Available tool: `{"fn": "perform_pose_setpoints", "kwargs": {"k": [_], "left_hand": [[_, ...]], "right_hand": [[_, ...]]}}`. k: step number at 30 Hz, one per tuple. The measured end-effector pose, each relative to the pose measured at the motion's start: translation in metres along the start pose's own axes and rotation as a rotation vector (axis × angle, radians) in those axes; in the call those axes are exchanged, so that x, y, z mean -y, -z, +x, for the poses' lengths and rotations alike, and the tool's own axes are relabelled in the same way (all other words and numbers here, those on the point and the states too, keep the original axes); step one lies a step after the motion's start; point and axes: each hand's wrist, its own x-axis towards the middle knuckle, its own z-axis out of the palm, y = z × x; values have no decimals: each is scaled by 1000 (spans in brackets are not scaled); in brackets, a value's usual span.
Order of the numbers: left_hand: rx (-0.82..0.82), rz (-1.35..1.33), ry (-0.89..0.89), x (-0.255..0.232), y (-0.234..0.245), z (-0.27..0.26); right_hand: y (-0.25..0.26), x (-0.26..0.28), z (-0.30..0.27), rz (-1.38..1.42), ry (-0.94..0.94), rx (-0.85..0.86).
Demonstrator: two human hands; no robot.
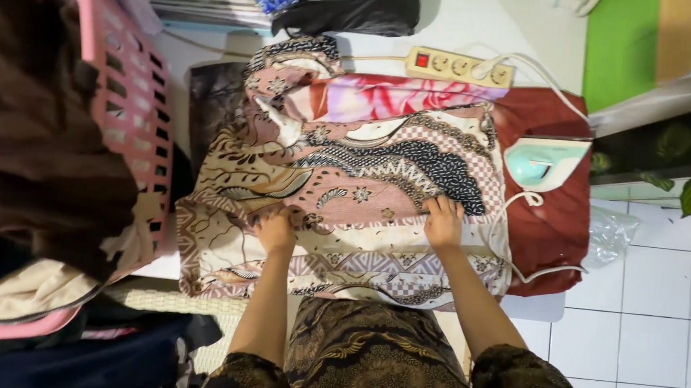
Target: The person irons a patterned fabric on a table using a handheld iron. They repeatedly smooth the fabric with their hands, reposition sections, and move the iron across different areas to remove wrinkles. The person also adjusts the fabric's edges and folds during the process.
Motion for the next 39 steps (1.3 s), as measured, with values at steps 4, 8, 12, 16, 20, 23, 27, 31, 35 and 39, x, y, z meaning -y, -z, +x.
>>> {"fn": "perform_pose_setpoints", "kwargs": {"k": [4, 8, 12, 16, 20, 23, 27, 31, 35, 39], "left_hand": [[176, 297, 79, -25, 4, 24], [460, 635, -1, -106, 17, 40], [59, -258, -683, -229, -1, 23], [86, -291, -715, -321, -11, -7], [153, -113, -637, -353, -17, -1], [102, 91, -658, -354, -29, -1], [-16, 103, -675, -353, -43, -9], [24, 150, -664, -353, -50, -8], [-154, 88, -709, -349, -52, -7], [-130, -59, -682, -349, -51, -4]], "right_hand": [[19, -4, 11, 96, -123, 5], [35, -9, 20, 91, -125, 153], [41, -18, 27, -13, -114, 316], [50, -32, 36, -4, -75, 272], [39, -61, 36, -59, -153, 324], [25, -94, 27, -83, -142, 360], [23, -105, 21, -66, -130, 293], [24, -101, 47, 42, -232, 369], [19, -98, 106, 301, -192, -7], [-4, -98, 163, 164, -6, -200]]}}
